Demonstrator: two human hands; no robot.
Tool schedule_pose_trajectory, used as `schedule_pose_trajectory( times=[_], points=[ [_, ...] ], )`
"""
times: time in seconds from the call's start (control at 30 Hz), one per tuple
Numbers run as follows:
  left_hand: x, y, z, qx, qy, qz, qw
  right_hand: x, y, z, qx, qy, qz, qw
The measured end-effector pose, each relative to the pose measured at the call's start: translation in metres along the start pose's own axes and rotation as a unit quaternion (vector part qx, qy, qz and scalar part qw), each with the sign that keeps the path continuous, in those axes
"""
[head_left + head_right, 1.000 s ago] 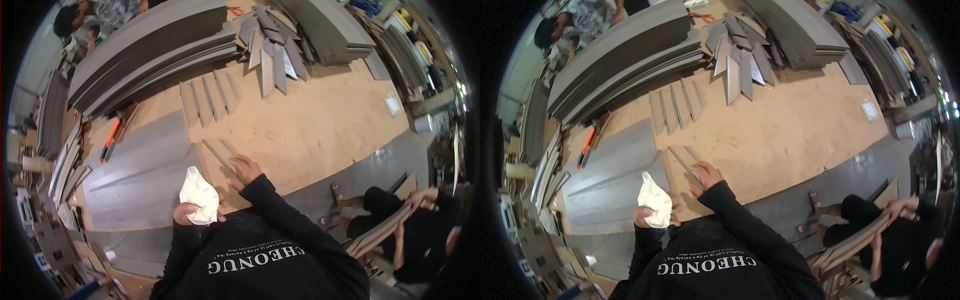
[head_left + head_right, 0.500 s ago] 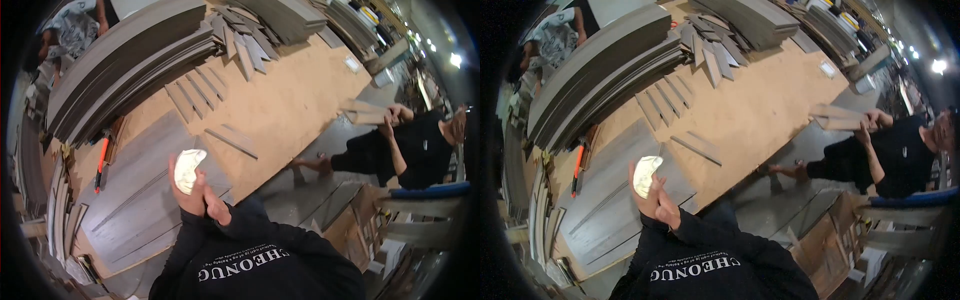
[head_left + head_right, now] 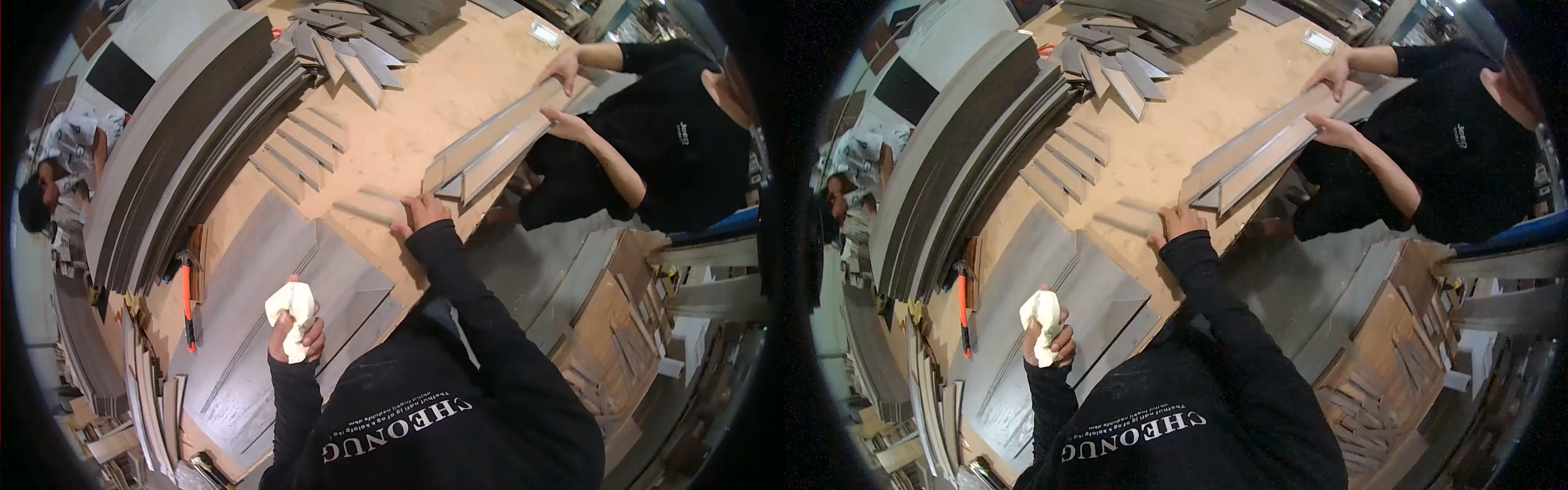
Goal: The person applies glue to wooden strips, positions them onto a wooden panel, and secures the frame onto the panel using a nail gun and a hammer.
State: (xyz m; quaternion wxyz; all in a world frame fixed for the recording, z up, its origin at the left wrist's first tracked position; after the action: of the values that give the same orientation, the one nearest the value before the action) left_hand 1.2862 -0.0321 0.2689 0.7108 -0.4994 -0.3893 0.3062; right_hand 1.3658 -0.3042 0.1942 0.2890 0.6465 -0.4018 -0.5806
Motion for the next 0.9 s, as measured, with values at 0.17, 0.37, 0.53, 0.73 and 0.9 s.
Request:
schedule_pose_trajectory(
  times=[0.17,0.37,0.53,0.73,0.9],
  points=[
    [0.021,-0.007,0.007,-0.005,-0.019,0.022,1.000,-0.018,0.003,0.032,-0.024,0.083,-0.109,0.990],
    [0.027,0.016,0.013,-0.007,-0.054,-0.098,0.994,-0.073,-0.036,0.022,-0.155,0.220,-0.151,0.951],
    [0.033,0.020,-0.004,0.167,-0.160,-0.437,0.870,-0.066,-0.041,0.016,-0.167,0.201,-0.172,0.950],
    [0.029,0.040,-0.032,0.210,-0.149,-0.561,0.787,-0.066,-0.007,0.034,-0.125,0.099,-0.227,0.961],
    [0.023,0.034,-0.039,0.227,-0.158,-0.642,0.715,-0.043,-0.006,0.054,-0.074,0.012,-0.282,0.956]
  ],
)
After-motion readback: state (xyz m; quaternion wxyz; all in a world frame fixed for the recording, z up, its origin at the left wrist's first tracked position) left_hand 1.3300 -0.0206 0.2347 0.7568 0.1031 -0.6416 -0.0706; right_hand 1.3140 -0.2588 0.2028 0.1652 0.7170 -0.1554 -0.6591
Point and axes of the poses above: each hand's wrist, its own z-axis away from the middle knuckle, its own y-axis out of the back of the hand, x = y × z, the point moved 2 cm from there along -z, towards the middle knuckle, and after that the axes turned 5 degrees about z, right-handed, at the moved point
